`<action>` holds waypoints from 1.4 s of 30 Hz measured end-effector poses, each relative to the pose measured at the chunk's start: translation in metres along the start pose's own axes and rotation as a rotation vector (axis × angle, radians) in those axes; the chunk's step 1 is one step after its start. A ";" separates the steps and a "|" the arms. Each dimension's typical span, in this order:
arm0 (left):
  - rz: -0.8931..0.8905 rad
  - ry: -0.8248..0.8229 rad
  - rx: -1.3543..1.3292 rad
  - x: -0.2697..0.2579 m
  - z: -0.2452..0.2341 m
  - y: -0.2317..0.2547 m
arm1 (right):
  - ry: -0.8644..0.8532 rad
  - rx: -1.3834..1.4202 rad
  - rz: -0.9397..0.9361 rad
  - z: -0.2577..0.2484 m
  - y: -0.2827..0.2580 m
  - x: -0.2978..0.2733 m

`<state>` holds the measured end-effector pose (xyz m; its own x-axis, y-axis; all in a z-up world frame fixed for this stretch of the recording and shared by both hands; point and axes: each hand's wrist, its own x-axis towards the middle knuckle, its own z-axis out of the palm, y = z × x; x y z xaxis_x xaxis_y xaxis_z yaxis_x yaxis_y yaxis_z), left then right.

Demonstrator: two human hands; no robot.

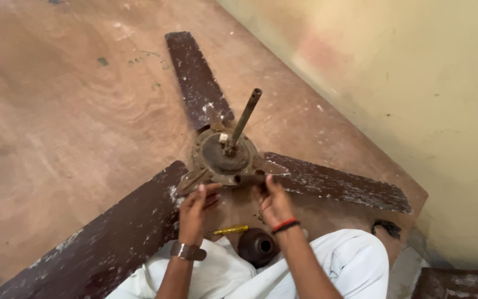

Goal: The person sits on the floor and uses a screwdriver to tighten screws on the central hub of a ceiling fan. They then place a brown plastic fan cap over the hub and secure it with a nut.

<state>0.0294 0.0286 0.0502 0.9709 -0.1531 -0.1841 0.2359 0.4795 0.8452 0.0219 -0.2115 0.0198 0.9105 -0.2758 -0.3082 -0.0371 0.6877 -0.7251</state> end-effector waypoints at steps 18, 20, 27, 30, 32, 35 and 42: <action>-0.052 0.363 -0.151 0.017 -0.005 -0.011 | 0.031 -0.218 -0.427 0.132 -0.204 0.062; -0.091 0.376 -0.131 0.019 -0.001 -0.009 | 0.050 -0.269 -0.426 0.138 -0.209 0.060; -0.055 0.379 -0.160 0.022 -0.007 -0.019 | 0.068 -0.383 -0.474 0.143 -0.220 0.061; -0.024 0.357 -0.173 0.022 -0.011 -0.026 | 0.068 -0.451 -0.507 0.141 -0.225 0.069; -0.019 0.347 -0.178 0.023 -0.014 -0.029 | 0.091 -0.534 -0.526 0.142 -0.229 0.076; -0.018 0.346 -0.181 0.024 -0.015 -0.032 | 0.017 -0.586 -0.581 0.148 -0.234 0.082; -0.007 0.321 -0.208 0.023 -0.017 -0.032 | -0.062 -0.896 -0.752 0.171 -0.231 0.076</action>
<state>0.0448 0.0242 0.0104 0.9250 0.1060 -0.3649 0.2134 0.6497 0.7296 0.1700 -0.2766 0.2694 0.8443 -0.3613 0.3957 0.2650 -0.3604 -0.8944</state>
